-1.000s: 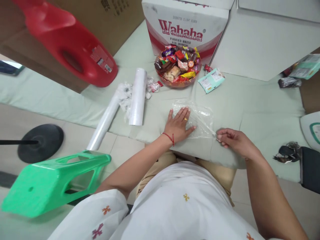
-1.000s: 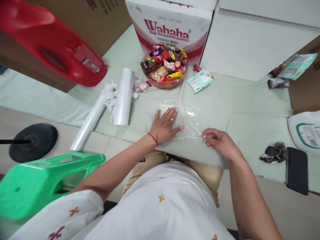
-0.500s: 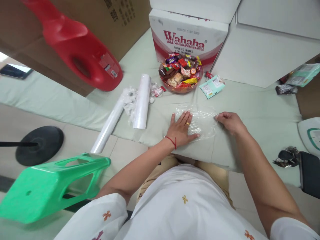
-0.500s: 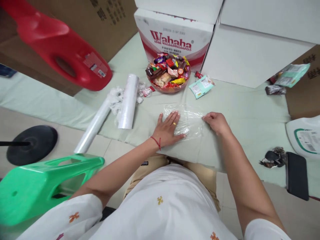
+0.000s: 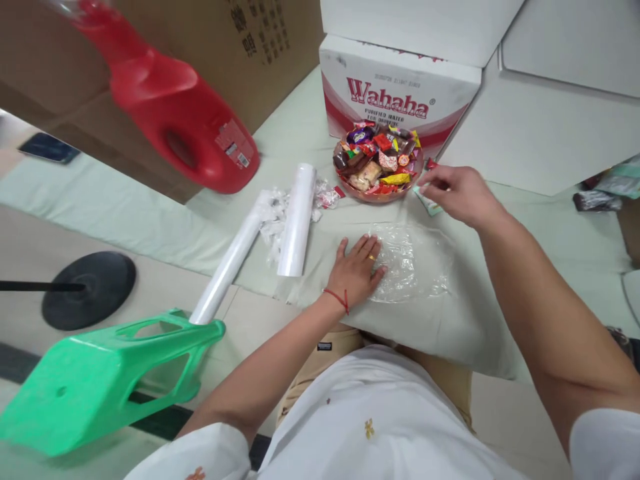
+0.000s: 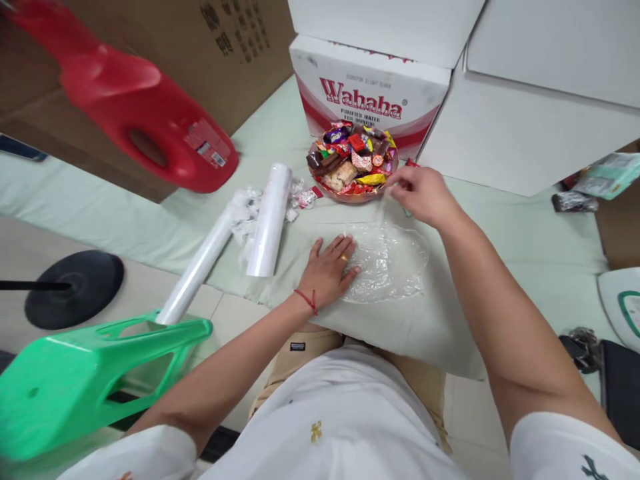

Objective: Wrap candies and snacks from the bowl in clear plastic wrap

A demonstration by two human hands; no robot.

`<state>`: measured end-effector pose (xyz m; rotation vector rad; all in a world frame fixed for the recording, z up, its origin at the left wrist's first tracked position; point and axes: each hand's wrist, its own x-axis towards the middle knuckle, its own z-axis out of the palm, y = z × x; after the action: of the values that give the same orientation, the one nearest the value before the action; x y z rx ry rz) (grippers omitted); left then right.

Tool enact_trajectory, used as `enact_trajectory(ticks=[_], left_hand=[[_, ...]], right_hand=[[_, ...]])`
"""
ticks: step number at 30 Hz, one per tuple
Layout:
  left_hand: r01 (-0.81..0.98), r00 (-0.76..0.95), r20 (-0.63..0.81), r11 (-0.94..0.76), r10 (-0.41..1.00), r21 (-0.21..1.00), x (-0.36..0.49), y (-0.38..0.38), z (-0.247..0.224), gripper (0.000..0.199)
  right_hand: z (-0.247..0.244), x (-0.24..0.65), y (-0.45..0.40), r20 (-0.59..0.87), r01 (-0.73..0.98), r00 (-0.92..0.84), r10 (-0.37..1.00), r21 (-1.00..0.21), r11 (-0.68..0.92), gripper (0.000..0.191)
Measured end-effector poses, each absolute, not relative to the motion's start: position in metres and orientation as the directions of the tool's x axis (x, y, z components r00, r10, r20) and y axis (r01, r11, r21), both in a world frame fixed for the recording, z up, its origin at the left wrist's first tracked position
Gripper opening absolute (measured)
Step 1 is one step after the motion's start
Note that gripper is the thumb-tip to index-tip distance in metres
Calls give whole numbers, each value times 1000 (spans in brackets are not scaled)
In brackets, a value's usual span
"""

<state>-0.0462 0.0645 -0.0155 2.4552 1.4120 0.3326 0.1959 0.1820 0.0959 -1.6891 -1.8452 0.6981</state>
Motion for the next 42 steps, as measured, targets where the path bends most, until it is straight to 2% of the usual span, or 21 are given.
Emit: enact_trajectory(ticks=[2,5,7,9,13,17,22,25,27,30,34,37,39,41,42], left_hand=[[804,498,45,-481,866,349,-45,64,-15,58],[808,505,30,-485,863,336,-44,65,-15,60],[808,508,26,-487,861,332,-45,65,-15,61],[807,510,25,-488,860,332,-46,65,-16,62],[805,515,20,-491,857,333,-46,65,-16,64],[805,516,12,-490,856,335,-45,66,-15,64],[804,503,14,-474,864,360,-45,68,-14,57],[803,500,24,-474,865,362,-45,68,-14,55],[803,500,26,-475,865,360,-45,68,-15,55],[804,501,22,-475,865,359,-45,68,-15,56],[807,498,20,-471,867,357,-44,68,-15,56],[808,498,14,-470,867,356,-44,68,-14,56],[806,500,10,-470,866,360,-45,68,-14,56],[806,499,12,-469,866,362,-44,68,-14,56],[806,497,14,-468,868,362,-44,68,-14,56]], right_hand=[[91,171,210,41,746,-276,960,-621,241,25],[80,148,243,-66,752,-408,911,-590,294,16],[73,145,255,-103,729,-373,922,-647,222,4],[70,150,259,-96,656,-272,957,-747,112,13],[75,167,245,-155,390,-81,985,-914,-112,24],[87,183,209,-233,218,-35,972,-951,-220,33],[69,190,148,-369,152,-58,928,-922,-357,38],[44,184,113,-452,247,-45,891,-869,-428,38],[32,180,96,-447,416,-21,894,-817,-399,37],[33,183,88,-308,662,62,949,-699,-270,33],[62,199,115,-139,724,129,982,-664,-189,25],[82,202,156,1,766,63,998,-641,-48,16],[89,193,186,107,815,-39,993,-571,94,14],[91,176,215,97,862,-132,986,-480,163,15],[91,165,228,21,891,-159,987,-428,153,18]])
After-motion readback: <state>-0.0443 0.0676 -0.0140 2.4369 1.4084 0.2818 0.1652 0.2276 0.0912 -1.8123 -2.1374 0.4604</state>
